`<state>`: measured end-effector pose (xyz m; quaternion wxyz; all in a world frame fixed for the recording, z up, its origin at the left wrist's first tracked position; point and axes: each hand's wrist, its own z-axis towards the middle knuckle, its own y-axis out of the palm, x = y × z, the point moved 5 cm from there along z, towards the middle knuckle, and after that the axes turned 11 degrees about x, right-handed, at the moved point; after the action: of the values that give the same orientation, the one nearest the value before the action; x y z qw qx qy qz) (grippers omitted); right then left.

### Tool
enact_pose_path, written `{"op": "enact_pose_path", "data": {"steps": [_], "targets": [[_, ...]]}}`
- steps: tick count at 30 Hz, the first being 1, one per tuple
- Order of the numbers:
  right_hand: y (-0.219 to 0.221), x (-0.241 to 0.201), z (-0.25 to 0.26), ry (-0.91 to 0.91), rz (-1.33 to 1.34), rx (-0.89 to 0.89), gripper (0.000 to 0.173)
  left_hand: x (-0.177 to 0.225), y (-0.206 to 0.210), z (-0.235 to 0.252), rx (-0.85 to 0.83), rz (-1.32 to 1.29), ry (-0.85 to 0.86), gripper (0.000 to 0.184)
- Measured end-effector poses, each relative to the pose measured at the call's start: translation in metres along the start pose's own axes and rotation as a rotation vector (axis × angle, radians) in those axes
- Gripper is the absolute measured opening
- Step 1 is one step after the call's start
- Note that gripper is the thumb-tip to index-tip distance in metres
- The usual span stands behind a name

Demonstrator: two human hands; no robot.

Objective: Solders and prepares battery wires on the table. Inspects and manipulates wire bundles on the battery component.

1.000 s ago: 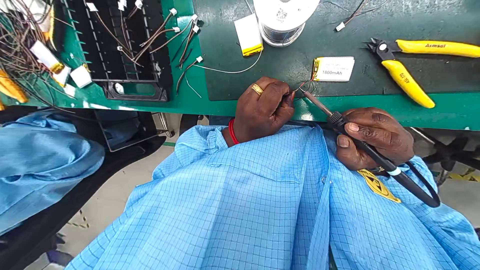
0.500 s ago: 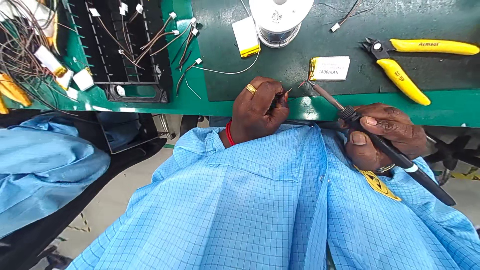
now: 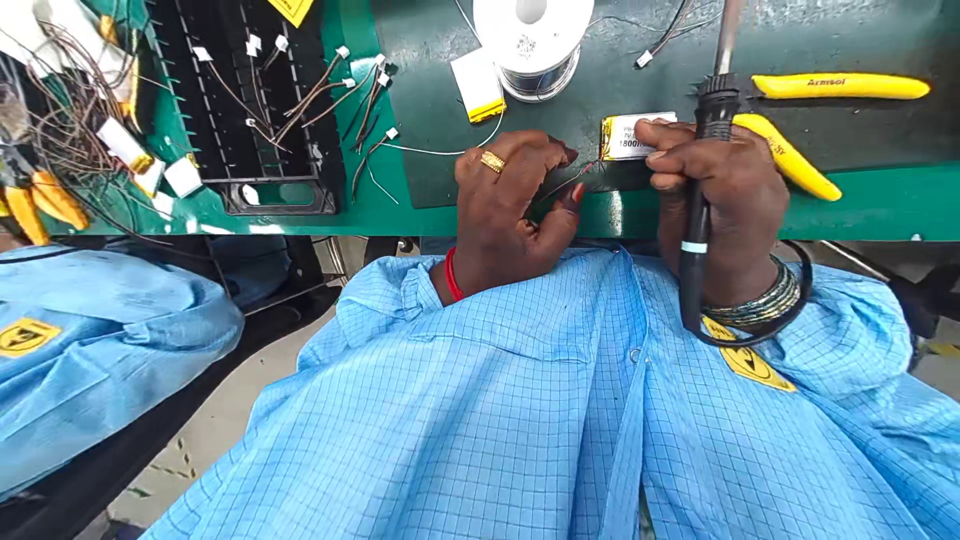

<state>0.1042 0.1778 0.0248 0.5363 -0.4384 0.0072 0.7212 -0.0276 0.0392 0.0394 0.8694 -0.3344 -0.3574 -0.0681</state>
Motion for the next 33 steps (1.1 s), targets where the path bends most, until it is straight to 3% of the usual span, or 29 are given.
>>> {"op": "enact_pose_path", "data": {"steps": [6,14,26,33], "targets": [[0.004,0.000,-0.003,-0.033,-0.021,0.014,0.016,0.010,0.015,0.014,-0.136,0.196,0.018,0.018],[0.004,0.002,-0.005,-0.022,-0.021,0.011,0.015,0.009,0.025,0.016,-0.119,0.253,0.069,0.010],[0.006,0.000,-0.003,-0.033,-0.089,0.009,0.018,-0.002,-0.017,0.001,-0.038,0.195,0.009,0.010],[0.006,0.000,-0.004,-0.037,-0.091,-0.003,0.016,-0.011,-0.040,-0.002,0.053,0.466,0.017,0.022]]}}
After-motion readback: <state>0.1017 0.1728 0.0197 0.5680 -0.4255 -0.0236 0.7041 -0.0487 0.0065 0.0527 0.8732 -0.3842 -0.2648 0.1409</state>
